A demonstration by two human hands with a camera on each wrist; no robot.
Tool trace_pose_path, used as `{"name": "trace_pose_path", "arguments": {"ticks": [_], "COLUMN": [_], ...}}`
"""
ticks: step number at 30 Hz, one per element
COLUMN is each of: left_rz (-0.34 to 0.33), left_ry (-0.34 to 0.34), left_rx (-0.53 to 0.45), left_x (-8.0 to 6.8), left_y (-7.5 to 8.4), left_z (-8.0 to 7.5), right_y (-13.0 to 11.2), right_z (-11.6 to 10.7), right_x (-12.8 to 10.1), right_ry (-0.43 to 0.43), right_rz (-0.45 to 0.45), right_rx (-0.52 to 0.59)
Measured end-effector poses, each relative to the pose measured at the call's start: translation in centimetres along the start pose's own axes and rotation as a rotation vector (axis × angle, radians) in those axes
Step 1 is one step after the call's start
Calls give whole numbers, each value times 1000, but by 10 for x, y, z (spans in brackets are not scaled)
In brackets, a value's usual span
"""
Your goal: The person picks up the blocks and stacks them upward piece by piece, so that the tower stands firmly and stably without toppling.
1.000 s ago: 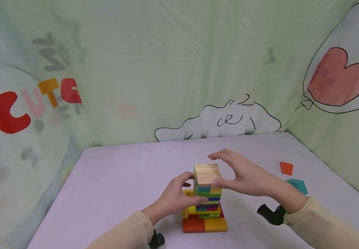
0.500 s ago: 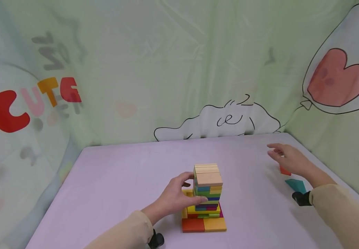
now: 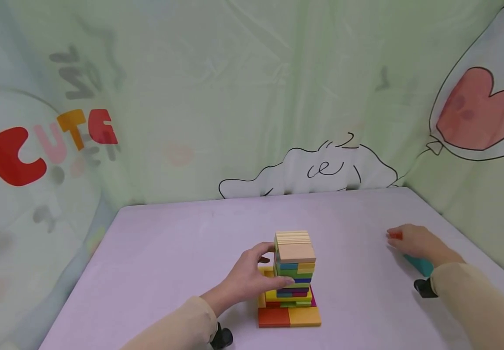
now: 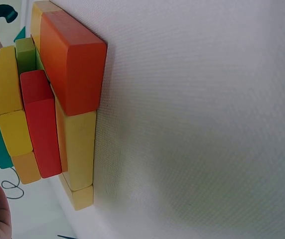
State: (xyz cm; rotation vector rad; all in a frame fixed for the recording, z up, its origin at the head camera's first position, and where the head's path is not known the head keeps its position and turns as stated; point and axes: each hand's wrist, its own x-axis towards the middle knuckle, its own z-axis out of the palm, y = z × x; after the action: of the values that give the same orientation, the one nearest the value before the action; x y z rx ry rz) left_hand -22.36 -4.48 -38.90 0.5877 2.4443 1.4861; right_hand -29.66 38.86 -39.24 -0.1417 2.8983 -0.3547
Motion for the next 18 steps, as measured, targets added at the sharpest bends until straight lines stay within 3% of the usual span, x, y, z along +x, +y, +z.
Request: {"name": "trace_pose_path", "arguments": {"ticks": [4,10,18], "left_rz": [-1,-3,1], "left_ry": [0,5,3], "left_rx": [-2,5,9], "left_x": [-1,-1,-1], "left_y": [1,1,1], "left_z": [0,-1,0], "right_y": [-21,-49,-47], "right_z": [7,23,22], "right_x": [-6,-17,-29], "right_ry": [31,69,103], "right_rz": [-98,-224,-159], "right_rx": [41,-1,98]}}
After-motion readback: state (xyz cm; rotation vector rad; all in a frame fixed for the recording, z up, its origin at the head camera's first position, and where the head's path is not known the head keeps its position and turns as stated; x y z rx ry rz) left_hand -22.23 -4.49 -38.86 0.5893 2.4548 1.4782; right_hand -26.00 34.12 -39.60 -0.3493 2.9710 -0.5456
